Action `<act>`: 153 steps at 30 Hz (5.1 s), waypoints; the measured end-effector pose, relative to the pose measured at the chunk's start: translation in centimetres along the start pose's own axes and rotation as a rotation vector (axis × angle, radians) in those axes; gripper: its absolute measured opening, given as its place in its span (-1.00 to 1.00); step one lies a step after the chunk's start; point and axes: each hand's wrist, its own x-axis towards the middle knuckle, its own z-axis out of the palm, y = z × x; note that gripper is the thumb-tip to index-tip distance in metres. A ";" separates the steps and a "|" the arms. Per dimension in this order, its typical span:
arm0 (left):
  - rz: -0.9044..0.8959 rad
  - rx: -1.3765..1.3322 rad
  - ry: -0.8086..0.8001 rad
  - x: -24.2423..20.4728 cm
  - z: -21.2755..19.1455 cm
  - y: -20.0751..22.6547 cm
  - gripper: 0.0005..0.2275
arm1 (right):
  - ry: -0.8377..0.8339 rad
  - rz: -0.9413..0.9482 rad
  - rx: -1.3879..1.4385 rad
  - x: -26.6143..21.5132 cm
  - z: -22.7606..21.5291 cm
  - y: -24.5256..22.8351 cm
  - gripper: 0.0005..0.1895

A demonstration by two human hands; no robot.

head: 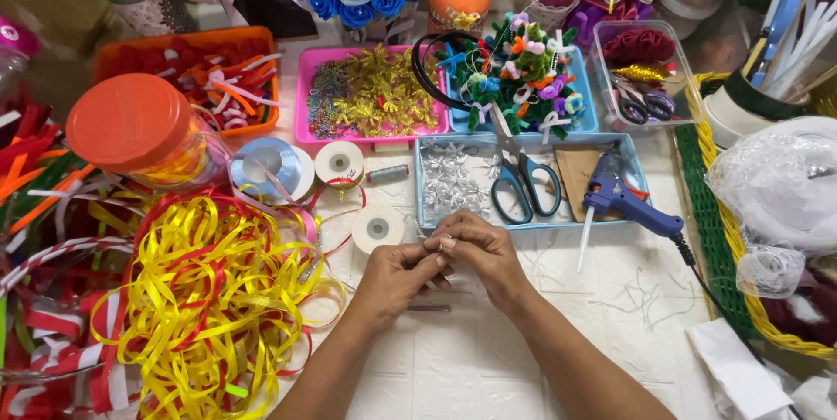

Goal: Assembling small silver decorative stars by hand on a craft table.

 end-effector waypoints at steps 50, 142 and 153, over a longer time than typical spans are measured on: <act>0.386 0.619 0.131 -4.8 0.4 15.0 -0.64 | 0.146 -0.278 0.105 2.6 0.4 -9.9 -0.84; 0.320 0.320 0.158 -1.7 2.1 13.5 -0.84 | 0.113 -0.164 0.190 3.6 -0.2 -7.9 -0.80; 0.376 0.351 0.186 -1.8 2.1 13.7 -0.87 | 0.117 -0.145 0.175 3.6 -0.2 -7.7 -0.80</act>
